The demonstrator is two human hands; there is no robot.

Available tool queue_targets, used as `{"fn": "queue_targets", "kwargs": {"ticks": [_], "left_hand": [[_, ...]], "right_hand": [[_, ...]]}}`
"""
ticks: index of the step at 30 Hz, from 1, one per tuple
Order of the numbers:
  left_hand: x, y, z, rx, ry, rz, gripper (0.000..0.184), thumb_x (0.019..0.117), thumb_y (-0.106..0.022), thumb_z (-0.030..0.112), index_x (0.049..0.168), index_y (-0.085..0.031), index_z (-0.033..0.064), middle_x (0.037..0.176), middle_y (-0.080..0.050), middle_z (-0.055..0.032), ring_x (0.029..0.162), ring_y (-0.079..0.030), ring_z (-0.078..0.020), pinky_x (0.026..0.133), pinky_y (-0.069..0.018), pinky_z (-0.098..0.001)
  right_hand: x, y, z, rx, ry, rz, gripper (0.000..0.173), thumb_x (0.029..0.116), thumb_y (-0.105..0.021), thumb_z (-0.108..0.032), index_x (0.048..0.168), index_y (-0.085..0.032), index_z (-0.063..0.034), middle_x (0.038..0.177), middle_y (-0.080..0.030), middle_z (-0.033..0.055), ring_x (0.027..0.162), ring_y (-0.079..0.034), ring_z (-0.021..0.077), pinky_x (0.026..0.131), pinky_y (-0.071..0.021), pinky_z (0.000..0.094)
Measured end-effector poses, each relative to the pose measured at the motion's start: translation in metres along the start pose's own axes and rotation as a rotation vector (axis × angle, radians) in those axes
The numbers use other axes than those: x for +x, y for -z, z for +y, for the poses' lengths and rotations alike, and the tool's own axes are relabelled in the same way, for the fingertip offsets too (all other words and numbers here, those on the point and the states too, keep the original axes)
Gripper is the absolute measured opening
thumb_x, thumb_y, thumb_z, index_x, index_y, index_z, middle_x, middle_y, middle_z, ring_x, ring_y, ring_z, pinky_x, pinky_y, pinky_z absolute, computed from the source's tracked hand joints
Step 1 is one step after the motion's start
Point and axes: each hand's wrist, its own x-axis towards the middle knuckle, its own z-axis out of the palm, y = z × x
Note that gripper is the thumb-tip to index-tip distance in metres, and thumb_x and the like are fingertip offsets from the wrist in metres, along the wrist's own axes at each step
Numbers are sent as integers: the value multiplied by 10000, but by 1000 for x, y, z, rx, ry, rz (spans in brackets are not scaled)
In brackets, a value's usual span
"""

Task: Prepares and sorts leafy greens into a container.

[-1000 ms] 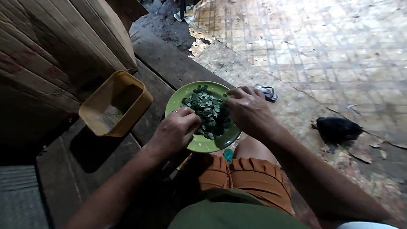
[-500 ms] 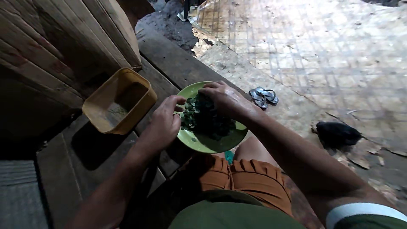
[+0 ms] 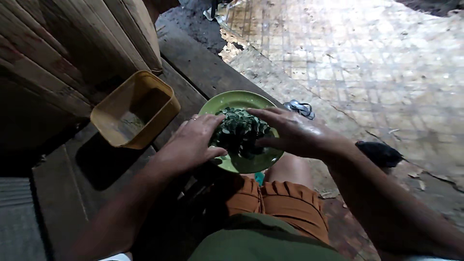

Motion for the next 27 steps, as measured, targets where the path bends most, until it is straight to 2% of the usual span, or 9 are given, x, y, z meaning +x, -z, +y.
{"fn": "queue_targets", "kwargs": {"ticks": [2,3,5,8,11,15,20,23,27], "left_hand": [[9,-3,7,52,12,-68,782,881,-783,442,1521,-477,113,1437,-569,-141,1324,-540,-338,1057,-445,-575],[15,-5,10,64,17,-93,755,893,-781,411,1515,-480,108,1430,-571,-148,1320,-543,-341,1057,-447,-572],[25,-11,10,64,25,-105,626,921,-764,315,1460,-536,91,1367,-602,-160,1239,-593,-353,994,-490,-561],[35,-18,3,17,13,-23,365,945,-716,147,1296,-647,79,1213,-652,-160,1083,-671,-338,874,-568,-542],[37,-16,-2,-57,-10,43,275,932,-668,11,1206,-684,24,1168,-681,-181,1073,-684,-332,916,-562,-528],[35,2,2,-124,-12,131,216,938,-664,4,1150,-701,17,1083,-701,-170,1022,-690,-290,913,-555,-478],[32,25,13,-141,23,163,231,959,-664,47,1188,-691,65,1073,-708,-101,955,-687,-190,866,-565,-400],[29,29,15,-134,31,168,227,969,-659,59,1194,-682,82,1057,-701,-73,908,-686,-147,827,-580,-353],[25,24,13,-108,1,159,242,973,-659,76,1214,-681,76,1073,-717,-93,965,-695,-169,875,-569,-374]], "right_hand": [[4,-9,-10,-71,-29,-44,801,855,-831,-338,1554,-451,-244,1473,-547,99,1294,-569,311,1010,-502,546],[7,-13,-14,-122,-30,-55,783,861,-823,-347,1549,-461,-254,1480,-544,91,1295,-567,333,969,-517,567],[15,-18,-15,-177,-18,-37,648,881,-801,-233,1480,-554,-245,1434,-588,75,1249,-586,349,909,-535,565],[25,-20,2,-138,-5,59,347,903,-680,-11,1220,-718,-145,1210,-687,93,1092,-672,296,887,-564,515],[28,-10,15,-32,-39,110,301,918,-622,33,1161,-744,-98,1146,-702,116,1047,-683,269,919,-555,479],[24,12,9,84,-83,132,255,953,-640,-13,1164,-733,-122,1104,-709,82,989,-686,203,891,-555,432],[22,28,3,173,-23,131,194,993,-636,-90,1158,-718,-152,1026,-717,6,894,-679,75,832,-570,298],[21,34,2,197,5,137,218,971,-633,-41,1143,-715,-148,998,-717,-6,850,-670,56,791,-569,262],[18,37,0,171,7,135,197,983,-617,-48,1121,-714,-151,980,-710,-12,838,-667,56,780,-570,264]]}}
